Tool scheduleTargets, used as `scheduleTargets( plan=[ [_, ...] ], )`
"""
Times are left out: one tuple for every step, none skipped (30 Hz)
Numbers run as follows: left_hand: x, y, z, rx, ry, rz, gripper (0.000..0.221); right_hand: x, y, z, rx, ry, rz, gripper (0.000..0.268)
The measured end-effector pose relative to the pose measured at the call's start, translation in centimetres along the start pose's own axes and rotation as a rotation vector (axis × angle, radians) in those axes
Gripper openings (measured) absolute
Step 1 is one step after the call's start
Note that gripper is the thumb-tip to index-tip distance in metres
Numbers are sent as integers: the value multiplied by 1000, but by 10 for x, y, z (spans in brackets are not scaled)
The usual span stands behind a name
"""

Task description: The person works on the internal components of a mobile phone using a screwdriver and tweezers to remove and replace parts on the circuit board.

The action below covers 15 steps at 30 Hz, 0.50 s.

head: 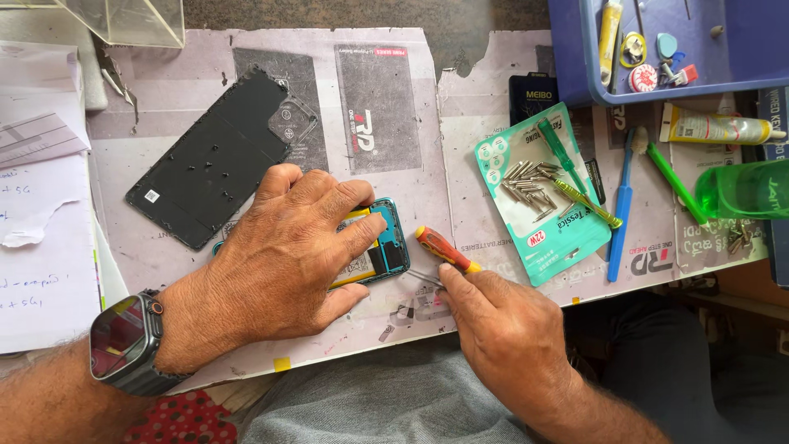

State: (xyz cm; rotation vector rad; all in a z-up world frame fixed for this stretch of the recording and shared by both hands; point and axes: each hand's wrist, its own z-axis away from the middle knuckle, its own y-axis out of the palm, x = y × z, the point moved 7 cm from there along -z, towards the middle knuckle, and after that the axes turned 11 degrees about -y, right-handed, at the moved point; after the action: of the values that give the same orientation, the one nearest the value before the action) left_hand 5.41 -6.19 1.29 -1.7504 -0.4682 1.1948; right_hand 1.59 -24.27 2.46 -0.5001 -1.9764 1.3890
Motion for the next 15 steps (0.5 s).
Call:
scheduleTargets(
  plan=[
    [0, 0, 0, 2, -2, 5, 67, -1, 2, -1, 13, 13, 9, 29],
    [0, 0, 0, 4, -3, 8, 67, -2, 3, -2, 27, 25, 18, 29],
    [1, 1, 0, 5, -5, 12, 67, -2, 3, -2, 27, 21, 23, 29],
    [1, 1, 0, 5, -7, 16, 67, -1, 2, -2, 26, 17, 28, 29],
    [1, 1, 1, 1, -4, 14, 67, 0, 2, -3, 25, 12, 32, 28],
    [1, 1, 1, -3, -2, 12, 68, 0, 2, -3, 34, 15, 30, 28],
    [0, 1, 1, -8, 2, 9, 68, 0, 3, -3, 42, 18, 30, 29],
    [1, 1, 1, -6, 0, 18, 68, 0, 3, -4, 50, 21, 30, 29],
    [1, 1, 1, -3, -1, 26, 67, 0, 3, -4, 53, 19, 30, 29],
    [1, 0, 1, -1, -3, 34, 67, 1, 3, -4, 57, 17, 31, 29],
    [1, 0, 1, -7, -1, 33, 67, 1, 3, -3, 61, 16, 31, 29],
    [1, 0, 1, -13, 0, 31, 66, 1, 4, -3, 68, 22, 29, 29],
    [1, 0, 1, -19, 3, 29, 66, 1, 5, -2, 74, 28, 27, 29],
    [0, 0, 1, -25, 4, 28, 65, 1, 6, -1, 80, 34, 26, 29],
    [0, 0, 2, -32, 5, 26, 65, 1, 7, -1, 74, 31, 39, 29]
  ],
)
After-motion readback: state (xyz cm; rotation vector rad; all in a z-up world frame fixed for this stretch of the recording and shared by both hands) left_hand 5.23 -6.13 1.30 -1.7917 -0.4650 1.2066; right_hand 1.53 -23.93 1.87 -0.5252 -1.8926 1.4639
